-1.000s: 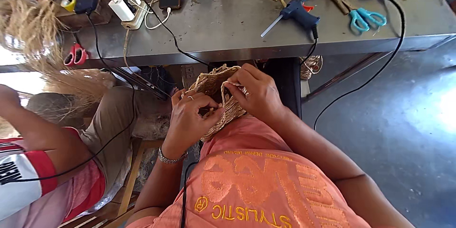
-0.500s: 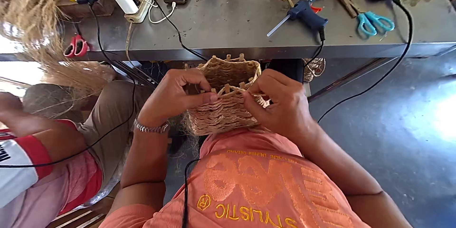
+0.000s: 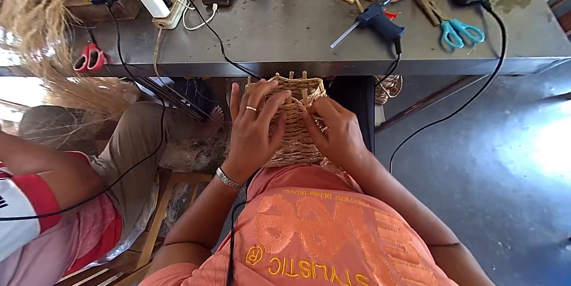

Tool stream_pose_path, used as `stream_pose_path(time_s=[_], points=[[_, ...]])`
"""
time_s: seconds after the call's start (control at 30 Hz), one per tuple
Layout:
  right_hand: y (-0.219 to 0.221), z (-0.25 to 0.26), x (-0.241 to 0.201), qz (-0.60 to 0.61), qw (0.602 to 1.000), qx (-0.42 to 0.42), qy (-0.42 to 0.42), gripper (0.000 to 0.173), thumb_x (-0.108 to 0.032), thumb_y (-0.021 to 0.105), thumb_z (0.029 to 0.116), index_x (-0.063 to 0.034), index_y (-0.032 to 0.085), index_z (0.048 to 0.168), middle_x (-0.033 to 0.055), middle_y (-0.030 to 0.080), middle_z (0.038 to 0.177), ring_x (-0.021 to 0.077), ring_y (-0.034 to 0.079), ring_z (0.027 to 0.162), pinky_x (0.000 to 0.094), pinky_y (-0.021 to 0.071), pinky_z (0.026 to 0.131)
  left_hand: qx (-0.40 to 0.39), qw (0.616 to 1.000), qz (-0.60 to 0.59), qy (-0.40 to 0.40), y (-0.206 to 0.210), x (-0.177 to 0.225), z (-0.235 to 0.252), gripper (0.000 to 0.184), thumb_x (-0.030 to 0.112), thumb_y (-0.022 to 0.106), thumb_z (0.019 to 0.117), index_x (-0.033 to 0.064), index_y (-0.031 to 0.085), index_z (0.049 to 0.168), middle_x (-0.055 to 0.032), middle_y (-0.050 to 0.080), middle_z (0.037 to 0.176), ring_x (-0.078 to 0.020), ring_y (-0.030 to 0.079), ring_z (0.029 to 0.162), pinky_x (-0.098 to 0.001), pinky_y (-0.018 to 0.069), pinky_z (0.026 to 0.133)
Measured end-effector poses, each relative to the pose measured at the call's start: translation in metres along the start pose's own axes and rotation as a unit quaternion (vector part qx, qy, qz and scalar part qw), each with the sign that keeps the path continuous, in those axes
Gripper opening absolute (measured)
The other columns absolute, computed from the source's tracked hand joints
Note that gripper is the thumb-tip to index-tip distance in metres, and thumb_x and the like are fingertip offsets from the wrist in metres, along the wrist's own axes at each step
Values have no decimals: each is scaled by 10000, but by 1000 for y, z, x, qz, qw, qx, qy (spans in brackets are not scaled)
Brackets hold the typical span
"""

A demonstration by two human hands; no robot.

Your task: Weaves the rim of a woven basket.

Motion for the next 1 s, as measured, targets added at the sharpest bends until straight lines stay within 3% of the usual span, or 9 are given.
stream_pose_path(time_s=[0.17,0.4,0.57,0.77,1.0], points=[[3,-3,1,1,1000,-17,-10,191,-169,571,1015,-31,651,911,86,636,834,190,652,730,357,564,625,33,999,5,-1,21,-8,-21,530,294,593,1017,87,492,1494,-96,525,1516,-274,431,1456,-605,184,1244],[9,-11,-4,19,999,-25,-30,190,-161,569,1016,-43,653,893,62,611,797,163,618,699,324,531,601,71,997,10,19,24,-20,-40,508,338,594,1020,111,527,1470,-110,514,1519,-281,464,1421,-590,202,1234],[10,-13,-3,17,999,-21,-28,192,-176,572,1023,-40,673,931,64,636,817,165,636,721,327,546,623,77,997,-6,17,22,-21,-41,405,317,615,1013,93,617,1350,-138,511,1514,-306,463,1420,-594,218,1231],[14,-21,-3,26,999,-33,-31,198,-174,576,1023,-43,672,910,64,638,819,160,643,734,319,554,637,95,995,0,4,27,-23,-49,281,323,622,985,107,687,1153,-121,589,1373,-303,487,1369,-601,182,1228],[19,-19,-6,15,999,-30,-37,200,-174,566,1018,-49,664,896,61,624,793,173,632,705,335,538,609,106,994,5,-6,27,-25,-56,274,321,605,1003,104,687,1149,-119,580,1385,-295,474,1384,-604,166,1231]])
Point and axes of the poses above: each hand's wrist, its own z-axis towards the middle knuckle, its own y-axis out of the palm, x = y × z, the point moved 8 cm from there along z, towards the middle knuckle
